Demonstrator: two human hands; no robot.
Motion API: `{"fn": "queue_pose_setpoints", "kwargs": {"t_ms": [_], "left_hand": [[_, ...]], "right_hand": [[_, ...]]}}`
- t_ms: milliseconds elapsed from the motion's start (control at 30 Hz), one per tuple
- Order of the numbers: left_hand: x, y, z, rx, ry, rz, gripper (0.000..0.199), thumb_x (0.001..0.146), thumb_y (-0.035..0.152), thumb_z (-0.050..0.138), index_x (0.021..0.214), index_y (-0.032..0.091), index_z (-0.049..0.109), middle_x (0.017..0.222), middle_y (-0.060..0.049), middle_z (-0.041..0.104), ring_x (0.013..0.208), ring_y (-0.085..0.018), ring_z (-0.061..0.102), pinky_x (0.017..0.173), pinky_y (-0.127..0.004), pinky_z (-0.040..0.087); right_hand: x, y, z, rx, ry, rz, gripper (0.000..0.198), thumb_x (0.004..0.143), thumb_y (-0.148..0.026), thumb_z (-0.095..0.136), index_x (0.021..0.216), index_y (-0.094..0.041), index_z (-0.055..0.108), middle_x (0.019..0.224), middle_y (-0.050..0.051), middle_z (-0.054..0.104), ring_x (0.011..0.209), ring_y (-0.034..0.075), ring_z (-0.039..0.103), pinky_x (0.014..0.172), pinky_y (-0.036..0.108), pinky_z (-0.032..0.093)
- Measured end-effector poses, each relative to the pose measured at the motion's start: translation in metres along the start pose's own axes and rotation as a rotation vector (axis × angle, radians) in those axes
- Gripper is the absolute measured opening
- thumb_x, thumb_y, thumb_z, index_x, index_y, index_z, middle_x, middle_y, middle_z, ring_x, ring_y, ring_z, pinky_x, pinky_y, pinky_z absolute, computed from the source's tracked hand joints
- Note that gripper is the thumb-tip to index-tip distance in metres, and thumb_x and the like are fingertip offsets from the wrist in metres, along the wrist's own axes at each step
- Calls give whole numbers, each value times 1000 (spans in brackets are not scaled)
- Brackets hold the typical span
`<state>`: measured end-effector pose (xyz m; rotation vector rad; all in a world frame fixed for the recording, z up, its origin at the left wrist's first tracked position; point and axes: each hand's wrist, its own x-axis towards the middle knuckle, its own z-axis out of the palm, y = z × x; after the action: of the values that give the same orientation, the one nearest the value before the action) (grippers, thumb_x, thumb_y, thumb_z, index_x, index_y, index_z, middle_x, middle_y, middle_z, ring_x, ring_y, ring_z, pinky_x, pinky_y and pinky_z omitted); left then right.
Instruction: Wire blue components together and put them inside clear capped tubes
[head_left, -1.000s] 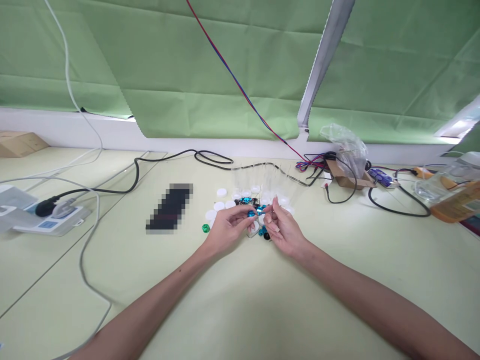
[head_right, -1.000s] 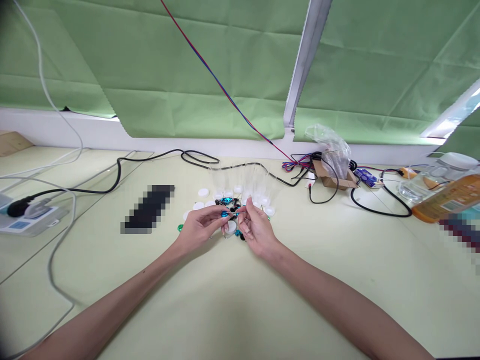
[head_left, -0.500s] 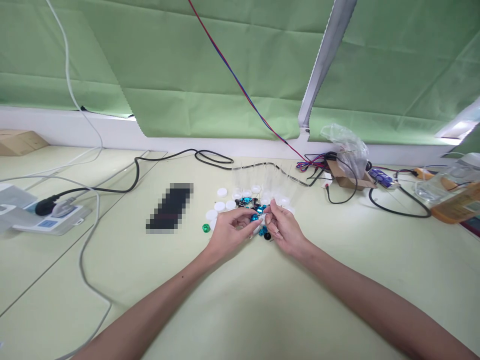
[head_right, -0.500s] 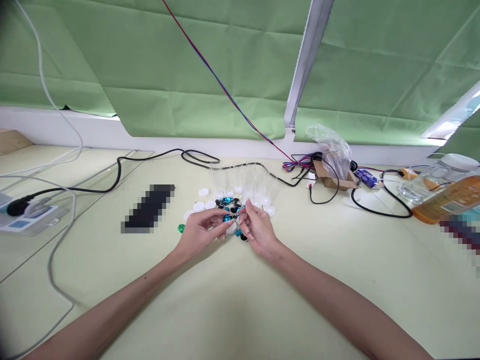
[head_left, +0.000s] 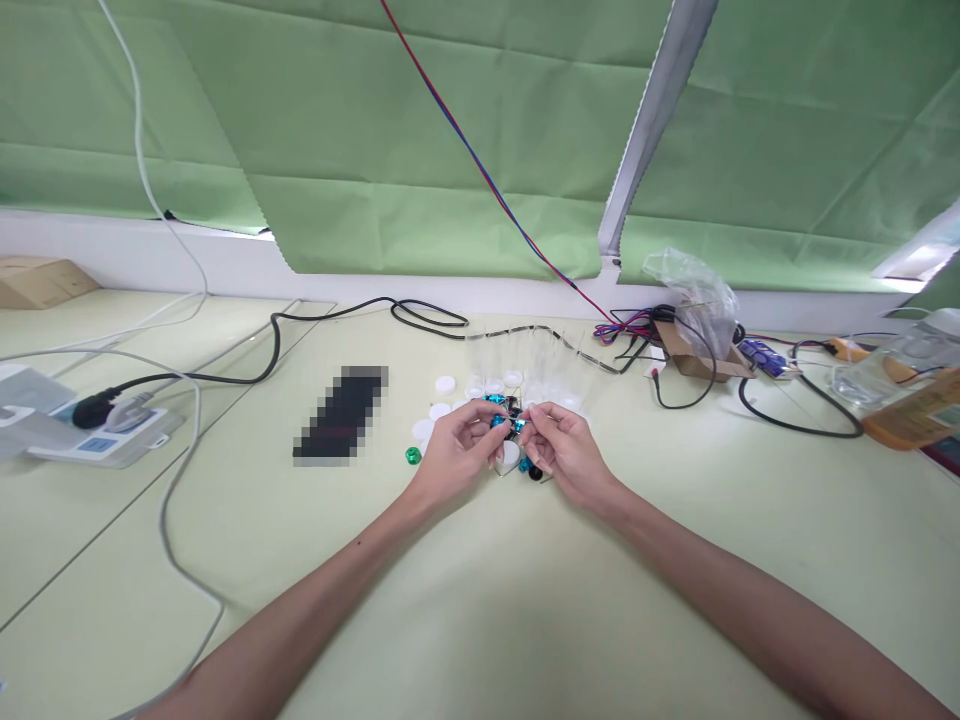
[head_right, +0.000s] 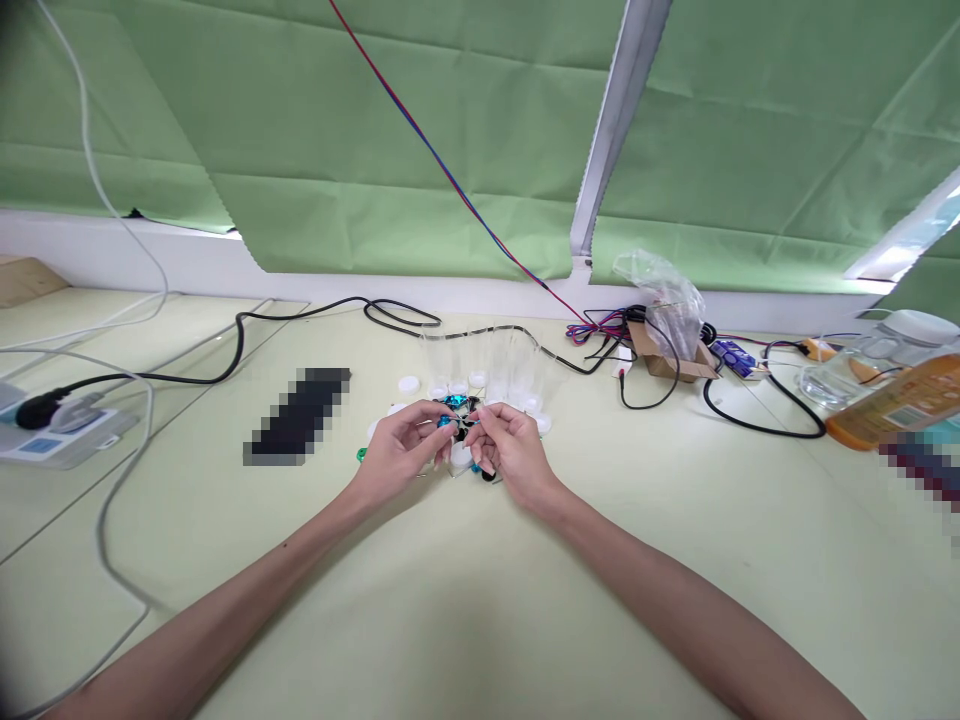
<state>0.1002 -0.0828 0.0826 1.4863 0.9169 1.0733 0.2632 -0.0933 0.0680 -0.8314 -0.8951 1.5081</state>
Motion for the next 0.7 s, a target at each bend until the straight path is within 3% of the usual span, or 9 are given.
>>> {"fn": "queue_pose_setpoints", "kwargs": {"t_ms": [233, 433, 700], "left_hand": [[-2, 1, 0, 96, -28, 61, 22, 85, 36, 62, 98, 18, 63, 71, -1, 61, 58, -13, 57, 57, -26, 47], [-2, 1, 1, 206, -29, 35, 22, 86, 36, 59, 98, 18, 64, 68, -1, 63, 57, -14, 57, 57, -26, 45], [-3, -1, 1, 118, -70, 52, 23, 87, 37, 58, 100, 18, 64, 66, -1, 63, 58, -14, 58, 60, -28, 48]], "right_hand": [[-1, 1, 1, 2, 28, 21, 31, 73, -43, 77, 76, -15, 63, 61, -1, 63, 41, 5, 44, 38, 19, 31], [0, 4, -1, -76, 65, -61, 29, 76, -43, 74, 77, -16, 63, 61, 0, 64, 41, 6, 47, 38, 19, 34], [-1, 5, 2, -4, 64, -10, 31, 73, -42, 77, 74, -16, 62, 60, -2, 62, 41, 5, 43, 40, 19, 32]]}}
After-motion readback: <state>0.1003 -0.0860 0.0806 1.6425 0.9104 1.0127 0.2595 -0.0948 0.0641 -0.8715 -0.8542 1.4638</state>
